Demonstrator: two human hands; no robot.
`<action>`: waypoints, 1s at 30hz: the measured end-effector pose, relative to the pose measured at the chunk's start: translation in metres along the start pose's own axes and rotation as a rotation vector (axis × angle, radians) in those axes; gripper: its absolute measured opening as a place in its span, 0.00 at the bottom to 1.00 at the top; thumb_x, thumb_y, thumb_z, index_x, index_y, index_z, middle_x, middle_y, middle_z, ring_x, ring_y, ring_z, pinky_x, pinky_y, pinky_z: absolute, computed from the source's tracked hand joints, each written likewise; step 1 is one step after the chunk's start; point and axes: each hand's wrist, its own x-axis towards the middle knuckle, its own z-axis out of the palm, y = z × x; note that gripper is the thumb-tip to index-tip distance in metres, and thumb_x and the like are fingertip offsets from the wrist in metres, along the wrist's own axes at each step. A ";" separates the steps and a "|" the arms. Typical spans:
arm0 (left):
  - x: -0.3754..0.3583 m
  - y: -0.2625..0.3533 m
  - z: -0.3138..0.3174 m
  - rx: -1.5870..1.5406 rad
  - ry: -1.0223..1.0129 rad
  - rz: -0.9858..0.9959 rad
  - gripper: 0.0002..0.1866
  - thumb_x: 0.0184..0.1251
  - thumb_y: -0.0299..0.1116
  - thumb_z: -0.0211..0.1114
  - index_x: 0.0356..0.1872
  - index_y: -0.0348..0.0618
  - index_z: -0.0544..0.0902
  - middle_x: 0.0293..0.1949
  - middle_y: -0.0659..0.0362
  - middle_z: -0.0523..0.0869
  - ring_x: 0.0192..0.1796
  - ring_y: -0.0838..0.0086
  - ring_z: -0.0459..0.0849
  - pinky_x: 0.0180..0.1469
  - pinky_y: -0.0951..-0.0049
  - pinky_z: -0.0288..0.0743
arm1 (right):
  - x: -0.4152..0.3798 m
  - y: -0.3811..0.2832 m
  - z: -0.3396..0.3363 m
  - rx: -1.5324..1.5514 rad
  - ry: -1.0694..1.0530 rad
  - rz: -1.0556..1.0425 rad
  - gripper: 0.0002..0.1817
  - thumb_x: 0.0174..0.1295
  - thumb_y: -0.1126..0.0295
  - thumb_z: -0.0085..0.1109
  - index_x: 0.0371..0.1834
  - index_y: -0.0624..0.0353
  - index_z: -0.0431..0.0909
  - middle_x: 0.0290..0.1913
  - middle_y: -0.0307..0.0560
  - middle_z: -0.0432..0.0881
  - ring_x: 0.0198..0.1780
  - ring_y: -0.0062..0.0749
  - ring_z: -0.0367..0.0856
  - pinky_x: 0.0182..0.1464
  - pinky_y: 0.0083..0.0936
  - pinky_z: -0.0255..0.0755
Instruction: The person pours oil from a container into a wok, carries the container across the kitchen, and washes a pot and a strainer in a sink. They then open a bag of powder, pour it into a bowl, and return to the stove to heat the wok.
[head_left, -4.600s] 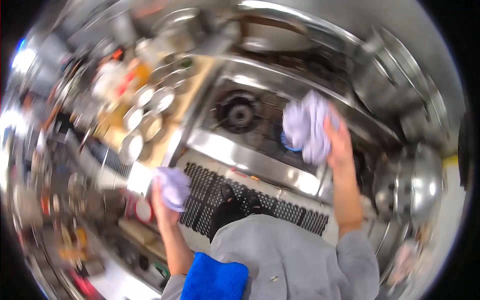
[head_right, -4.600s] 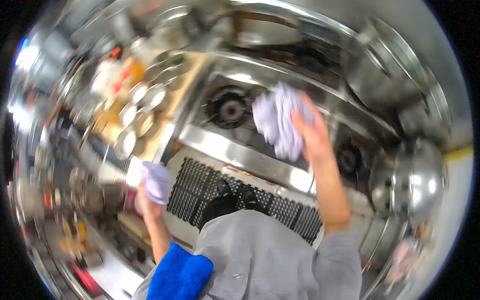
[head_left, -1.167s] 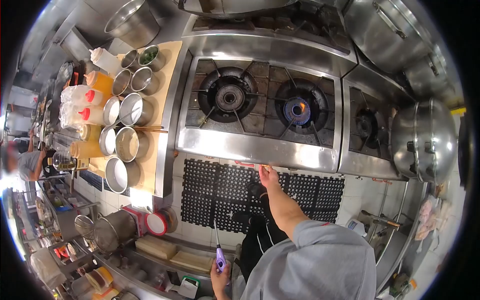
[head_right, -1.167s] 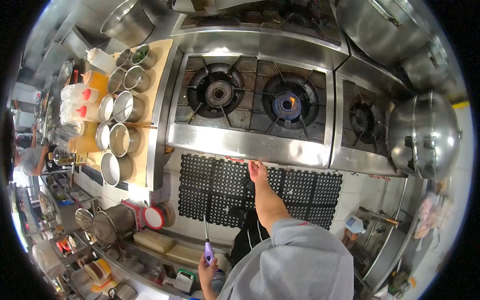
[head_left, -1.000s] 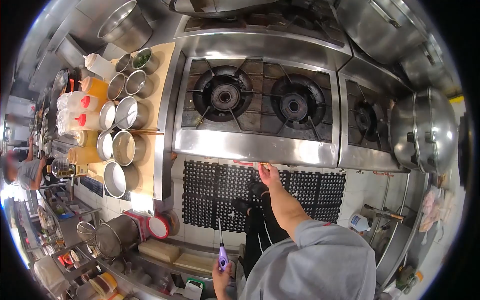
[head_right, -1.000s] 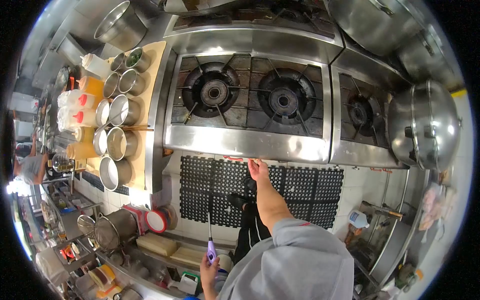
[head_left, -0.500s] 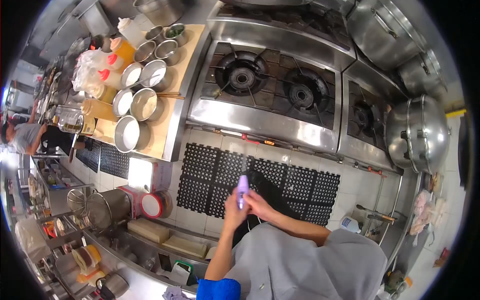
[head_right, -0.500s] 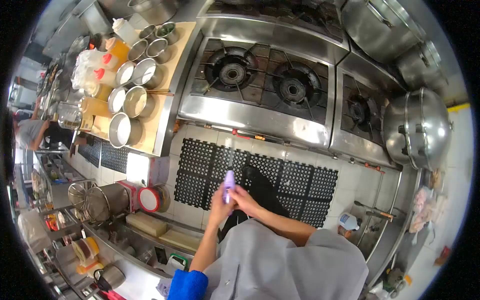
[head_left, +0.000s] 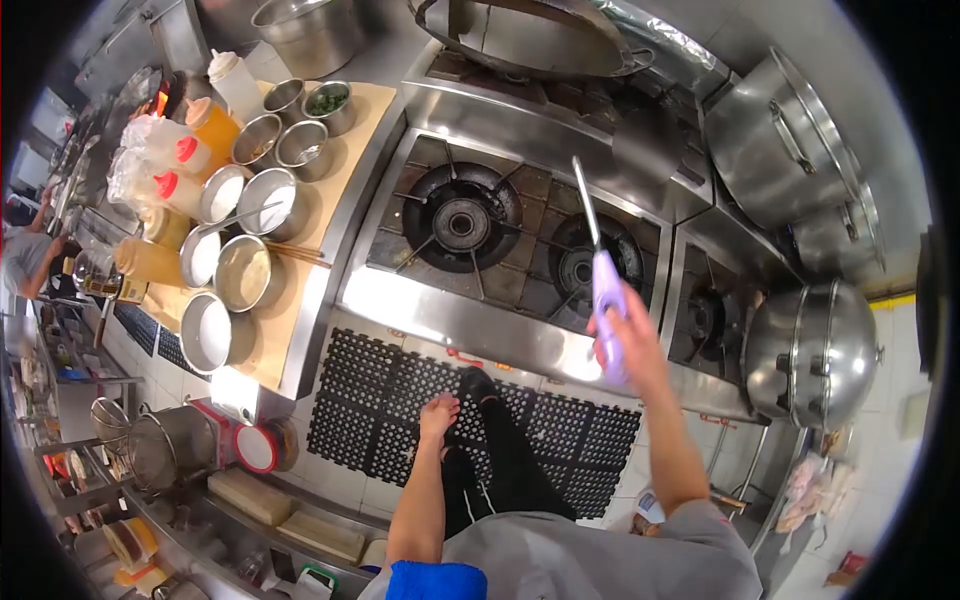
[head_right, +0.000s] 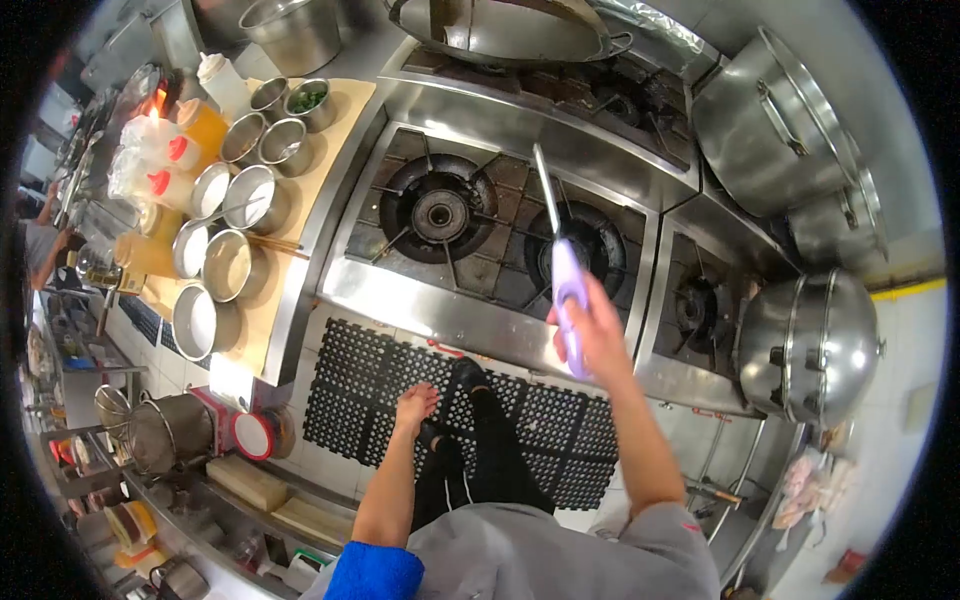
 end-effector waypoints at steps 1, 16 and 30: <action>0.010 0.003 0.010 0.012 0.034 -0.052 0.15 0.66 0.40 0.55 0.43 0.40 0.78 0.36 0.61 0.83 0.37 0.78 0.80 0.38 0.80 0.73 | 0.021 -0.025 -0.005 0.082 -0.041 0.056 0.21 0.67 0.66 0.43 0.61 0.56 0.57 0.31 0.47 0.74 0.17 0.23 0.70 0.15 0.18 0.63; 0.083 0.008 0.086 -0.476 0.178 -0.159 0.12 0.68 0.33 0.47 0.47 0.45 0.76 0.39 0.62 0.81 0.36 0.78 0.78 0.33 0.83 0.74 | 0.282 -0.069 0.073 1.538 -0.307 0.255 0.13 0.62 0.70 0.45 0.41 0.71 0.62 0.34 0.55 0.74 0.24 0.29 0.75 0.26 0.19 0.77; 0.103 -0.016 0.090 -0.378 0.390 -0.052 0.12 0.69 0.34 0.45 0.40 0.40 0.76 0.31 0.61 0.79 0.32 0.76 0.78 0.32 0.78 0.76 | 0.349 -0.087 0.055 1.870 -0.384 0.475 0.05 0.44 0.79 0.38 0.22 0.67 0.65 0.20 0.47 0.70 0.19 0.30 0.75 0.20 0.20 0.78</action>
